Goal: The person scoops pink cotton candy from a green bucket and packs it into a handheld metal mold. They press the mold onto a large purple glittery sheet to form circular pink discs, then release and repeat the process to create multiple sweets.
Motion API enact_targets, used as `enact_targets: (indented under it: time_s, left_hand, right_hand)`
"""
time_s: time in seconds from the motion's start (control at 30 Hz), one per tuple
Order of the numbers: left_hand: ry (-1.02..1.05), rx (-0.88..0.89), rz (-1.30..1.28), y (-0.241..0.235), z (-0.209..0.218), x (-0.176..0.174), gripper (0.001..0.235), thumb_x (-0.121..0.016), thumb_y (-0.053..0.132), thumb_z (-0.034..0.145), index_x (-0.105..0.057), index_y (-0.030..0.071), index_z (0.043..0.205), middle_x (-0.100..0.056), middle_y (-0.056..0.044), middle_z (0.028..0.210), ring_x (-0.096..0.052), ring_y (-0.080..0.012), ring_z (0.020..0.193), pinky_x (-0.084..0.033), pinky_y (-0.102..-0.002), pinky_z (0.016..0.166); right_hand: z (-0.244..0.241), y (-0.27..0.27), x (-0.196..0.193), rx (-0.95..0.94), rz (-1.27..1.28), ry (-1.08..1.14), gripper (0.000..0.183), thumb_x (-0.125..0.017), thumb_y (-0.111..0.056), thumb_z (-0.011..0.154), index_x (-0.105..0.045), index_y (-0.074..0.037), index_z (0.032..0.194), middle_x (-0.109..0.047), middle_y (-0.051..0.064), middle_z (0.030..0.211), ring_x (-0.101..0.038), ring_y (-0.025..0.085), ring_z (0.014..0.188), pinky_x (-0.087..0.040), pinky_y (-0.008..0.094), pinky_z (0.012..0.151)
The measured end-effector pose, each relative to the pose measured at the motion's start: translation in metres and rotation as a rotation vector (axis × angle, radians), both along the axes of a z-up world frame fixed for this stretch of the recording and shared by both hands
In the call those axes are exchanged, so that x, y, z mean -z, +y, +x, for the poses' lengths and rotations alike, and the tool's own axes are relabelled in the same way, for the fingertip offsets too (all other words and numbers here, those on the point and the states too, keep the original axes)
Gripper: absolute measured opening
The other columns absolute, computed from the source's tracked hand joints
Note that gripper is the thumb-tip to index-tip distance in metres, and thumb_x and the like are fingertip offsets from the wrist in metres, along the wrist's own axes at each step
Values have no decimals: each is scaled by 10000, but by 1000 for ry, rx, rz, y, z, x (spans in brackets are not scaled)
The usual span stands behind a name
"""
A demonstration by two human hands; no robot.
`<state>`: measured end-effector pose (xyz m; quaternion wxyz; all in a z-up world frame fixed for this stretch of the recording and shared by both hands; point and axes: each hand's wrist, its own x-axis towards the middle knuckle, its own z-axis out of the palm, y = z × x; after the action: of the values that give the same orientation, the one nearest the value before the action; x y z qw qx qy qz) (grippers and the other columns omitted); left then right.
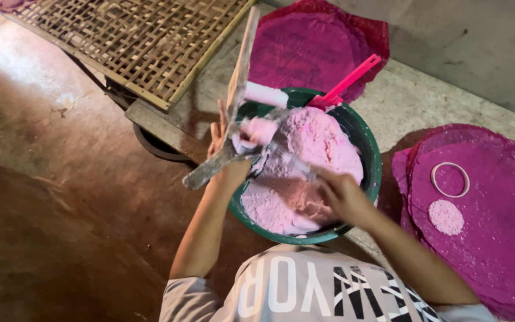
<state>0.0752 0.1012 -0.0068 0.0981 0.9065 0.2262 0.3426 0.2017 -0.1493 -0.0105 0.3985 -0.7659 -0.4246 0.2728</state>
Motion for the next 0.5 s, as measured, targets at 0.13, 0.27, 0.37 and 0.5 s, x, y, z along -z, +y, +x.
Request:
enact_targets:
  time_s: [0.13, 0.27, 0.37, 0.5]
  left_hand:
    - [-25, 45, 19, -7, 9, 5, 490, -781, 324, 838, -666, 52, 1229, -208, -253, 1679, -564, -391, 1179, -572, -442, 920]
    - [-69, 56, -33, 7, 9, 23, 687, -760, 257, 813, -540, -17, 1404, -432, -271, 1500, -618, -346, 1107, -575, -396, 843]
    - [-277, 219, -549, 18, 9, 49, 852, -770, 246, 837, -399, -67, 1537, -613, -166, 1175, -610, -261, 925, -522, -370, 737]
    - [-508, 294, -1401, 13, 27, 93, 453, -667, 13, 927, -514, -33, 1351, -609, -97, 987, -598, -181, 742, -502, -320, 615]
  right_hand:
    - [3, 10, 5, 40, 29, -95, 446, -556, -24, 969, -579, -66, 1413, -632, 201, 687, -615, 192, 546, -512, 363, 553]
    - [-8, 0, 10, -112, 178, -187, 432, -602, -45, 964, -597, -47, 1396, -685, 230, 801, -708, 255, 642, -564, 359, 635]
    - [6, -11, 16, -84, 104, -154, 442, -613, -56, 934, -601, -76, 1376, -732, 206, 850, -762, 285, 687, -593, 350, 668]
    - [23, -7, 39, 41, 346, -347, 428, -596, -11, 988, -576, -39, 1415, -719, 246, 1003, -759, 321, 856, -579, 363, 763]
